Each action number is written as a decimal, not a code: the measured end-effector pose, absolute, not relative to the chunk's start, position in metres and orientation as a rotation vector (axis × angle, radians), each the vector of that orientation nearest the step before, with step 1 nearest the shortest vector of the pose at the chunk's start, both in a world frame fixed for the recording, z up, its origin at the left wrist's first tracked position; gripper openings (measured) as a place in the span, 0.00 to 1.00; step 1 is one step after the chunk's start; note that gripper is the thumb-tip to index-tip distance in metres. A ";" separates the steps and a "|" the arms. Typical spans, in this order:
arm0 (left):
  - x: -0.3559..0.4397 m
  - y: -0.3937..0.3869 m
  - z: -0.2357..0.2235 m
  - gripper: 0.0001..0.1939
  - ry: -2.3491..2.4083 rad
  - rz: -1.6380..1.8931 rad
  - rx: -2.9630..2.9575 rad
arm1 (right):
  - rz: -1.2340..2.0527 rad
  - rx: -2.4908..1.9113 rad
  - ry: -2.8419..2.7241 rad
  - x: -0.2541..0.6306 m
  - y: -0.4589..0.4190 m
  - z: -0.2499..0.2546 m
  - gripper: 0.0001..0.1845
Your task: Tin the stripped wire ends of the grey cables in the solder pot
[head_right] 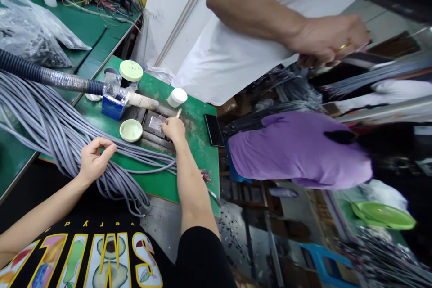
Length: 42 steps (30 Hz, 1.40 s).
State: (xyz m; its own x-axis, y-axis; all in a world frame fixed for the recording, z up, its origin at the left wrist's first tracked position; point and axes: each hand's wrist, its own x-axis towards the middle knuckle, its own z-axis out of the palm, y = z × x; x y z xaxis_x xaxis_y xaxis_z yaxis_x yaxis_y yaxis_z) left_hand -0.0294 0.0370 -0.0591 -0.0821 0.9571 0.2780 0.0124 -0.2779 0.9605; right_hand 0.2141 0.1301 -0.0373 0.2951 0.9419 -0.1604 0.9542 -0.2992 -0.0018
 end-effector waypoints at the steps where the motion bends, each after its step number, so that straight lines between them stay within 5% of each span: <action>1: -0.029 0.037 -0.060 0.07 1.126 1.477 1.374 | -0.209 2.464 1.817 0.214 0.130 -0.035 0.13; 7: -0.030 0.038 -0.064 0.07 1.134 1.490 1.348 | -0.334 2.565 2.035 0.214 0.102 -0.004 0.17; 12: -0.031 0.043 -0.061 0.07 1.097 1.482 1.294 | -0.888 2.726 2.479 0.202 0.051 0.027 0.17; 16: -0.008 0.042 -0.047 0.11 0.863 1.303 1.086 | -1.017 2.777 2.609 0.185 0.017 0.045 0.17; 21: 0.045 0.027 -0.028 0.20 0.517 1.057 0.740 | -1.191 2.832 2.650 0.172 -0.009 0.052 0.16; 28: 0.071 0.013 -0.014 0.19 0.492 1.095 0.581 | -1.425 2.813 2.623 0.171 -0.020 0.046 0.15; 42: 0.047 0.021 -0.007 0.13 0.293 0.776 0.390 | -1.165 2.283 2.896 0.166 -0.049 0.032 0.17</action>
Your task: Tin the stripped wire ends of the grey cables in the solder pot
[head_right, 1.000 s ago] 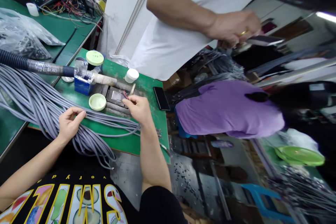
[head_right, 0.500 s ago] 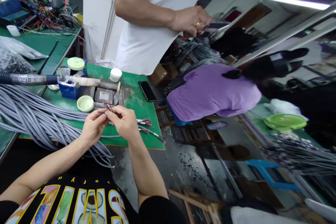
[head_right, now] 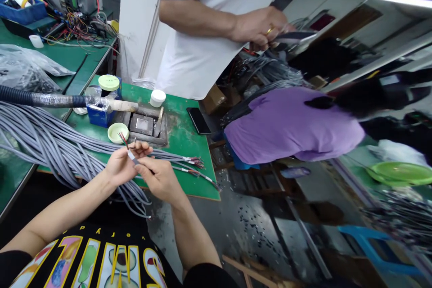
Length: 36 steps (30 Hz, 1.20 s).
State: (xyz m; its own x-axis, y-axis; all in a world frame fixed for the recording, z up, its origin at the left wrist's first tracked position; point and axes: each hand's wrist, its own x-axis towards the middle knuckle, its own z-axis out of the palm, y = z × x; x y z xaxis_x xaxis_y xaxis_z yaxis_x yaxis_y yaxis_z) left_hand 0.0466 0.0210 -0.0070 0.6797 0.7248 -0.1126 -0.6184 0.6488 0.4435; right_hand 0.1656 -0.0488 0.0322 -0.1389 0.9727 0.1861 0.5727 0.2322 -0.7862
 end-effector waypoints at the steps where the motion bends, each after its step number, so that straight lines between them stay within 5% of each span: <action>1: 0.049 0.019 -0.009 0.14 0.283 0.766 0.388 | 0.715 -1.441 -1.766 0.165 -0.049 0.030 0.17; 7: 0.047 0.010 -0.028 0.21 0.377 0.860 0.647 | 0.710 -1.487 -1.721 0.176 -0.046 0.021 0.22; 16: 0.037 0.014 -0.037 0.21 0.563 1.016 1.207 | 0.026 -1.451 -1.666 0.163 -0.034 0.033 0.04; 23: 0.027 0.008 -0.043 0.19 0.579 1.014 1.313 | 0.209 -1.271 -1.376 0.163 -0.018 0.031 0.10; 33: 0.029 0.008 -0.055 0.23 0.647 1.141 1.374 | -0.286 -1.518 -1.821 0.150 -0.019 0.016 0.15; 36: 0.028 0.007 -0.055 0.21 0.660 1.194 1.440 | -0.207 -1.522 -1.777 0.145 -0.013 0.014 0.20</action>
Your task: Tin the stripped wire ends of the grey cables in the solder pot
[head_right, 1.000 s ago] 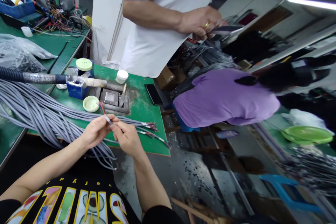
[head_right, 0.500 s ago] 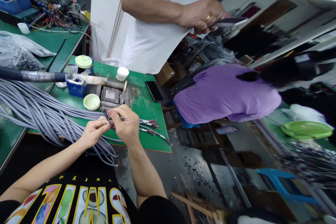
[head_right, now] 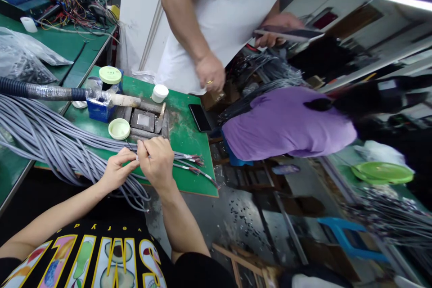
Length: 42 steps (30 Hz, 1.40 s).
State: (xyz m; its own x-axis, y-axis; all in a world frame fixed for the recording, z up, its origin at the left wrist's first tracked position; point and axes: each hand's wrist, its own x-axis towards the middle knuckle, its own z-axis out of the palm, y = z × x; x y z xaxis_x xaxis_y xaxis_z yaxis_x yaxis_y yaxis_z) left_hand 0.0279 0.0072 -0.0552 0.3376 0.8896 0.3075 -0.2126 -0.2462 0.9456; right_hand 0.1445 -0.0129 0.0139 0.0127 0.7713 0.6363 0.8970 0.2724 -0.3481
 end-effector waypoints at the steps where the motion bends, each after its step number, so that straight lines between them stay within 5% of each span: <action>1: 0.026 0.007 -0.055 0.21 0.673 1.202 1.463 | -0.119 -1.506 -1.732 0.146 -0.011 0.015 0.19; 6: 0.019 0.008 -0.056 0.19 0.727 1.197 1.512 | 0.064 -1.496 -1.401 0.162 -0.013 0.019 0.16; 14: 0.024 0.009 -0.062 0.19 0.697 1.296 1.598 | -0.138 -1.596 -1.768 0.142 -0.012 0.007 0.17; 20: 0.020 0.010 -0.060 0.16 0.715 1.276 1.648 | 0.292 -1.487 -1.413 0.146 0.008 0.003 0.18; 24: 0.016 0.009 -0.059 0.14 0.724 1.223 1.599 | 0.220 -1.426 -1.049 0.174 0.016 0.009 0.18; 32: 0.017 0.011 -0.059 0.14 0.741 1.183 1.530 | 0.519 -1.482 -1.509 0.156 -0.005 0.016 0.08; 42: 0.014 0.013 -0.056 0.14 0.764 1.183 1.320 | 0.321 -1.411 -1.441 0.146 -0.015 0.007 0.09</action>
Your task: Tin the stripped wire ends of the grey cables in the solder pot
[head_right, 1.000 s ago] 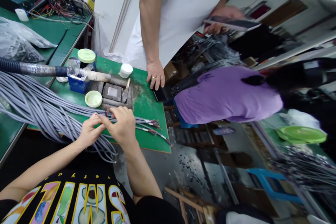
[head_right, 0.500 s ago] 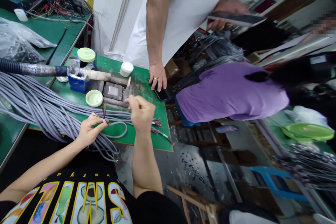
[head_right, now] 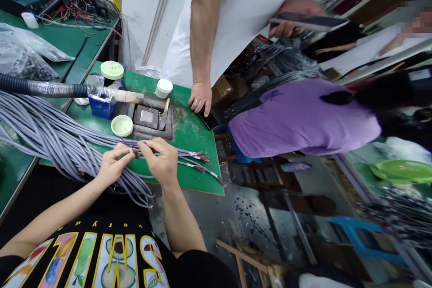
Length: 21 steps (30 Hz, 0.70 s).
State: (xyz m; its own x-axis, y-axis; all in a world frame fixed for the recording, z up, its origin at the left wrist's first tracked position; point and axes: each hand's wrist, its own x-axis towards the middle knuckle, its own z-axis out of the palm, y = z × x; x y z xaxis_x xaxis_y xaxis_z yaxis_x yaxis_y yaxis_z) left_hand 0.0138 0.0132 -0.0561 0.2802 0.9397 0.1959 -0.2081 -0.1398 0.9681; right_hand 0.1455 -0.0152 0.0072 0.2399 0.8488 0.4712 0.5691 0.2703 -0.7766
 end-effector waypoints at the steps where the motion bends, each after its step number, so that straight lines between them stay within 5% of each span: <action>1: 0.013 0.014 -0.055 0.15 0.766 1.159 1.265 | 0.314 -1.412 -1.459 0.147 -0.018 0.008 0.09; 14: 0.004 0.021 -0.057 0.17 0.448 0.872 0.518 | 0.109 -1.231 -1.852 0.180 -0.041 0.032 0.08; 21: 0.001 0.020 -0.051 0.19 0.407 0.801 0.479 | -0.036 -0.995 -2.156 0.180 -0.025 0.021 0.16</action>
State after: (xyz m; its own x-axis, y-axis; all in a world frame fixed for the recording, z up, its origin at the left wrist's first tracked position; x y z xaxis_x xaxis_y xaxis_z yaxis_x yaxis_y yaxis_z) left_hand 0.0015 0.0200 -0.0506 0.6300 0.7590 -0.1643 -0.5806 0.6008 0.5495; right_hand 0.1805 -0.0253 0.0206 -0.4183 0.6434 0.6411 0.6646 0.6979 -0.2668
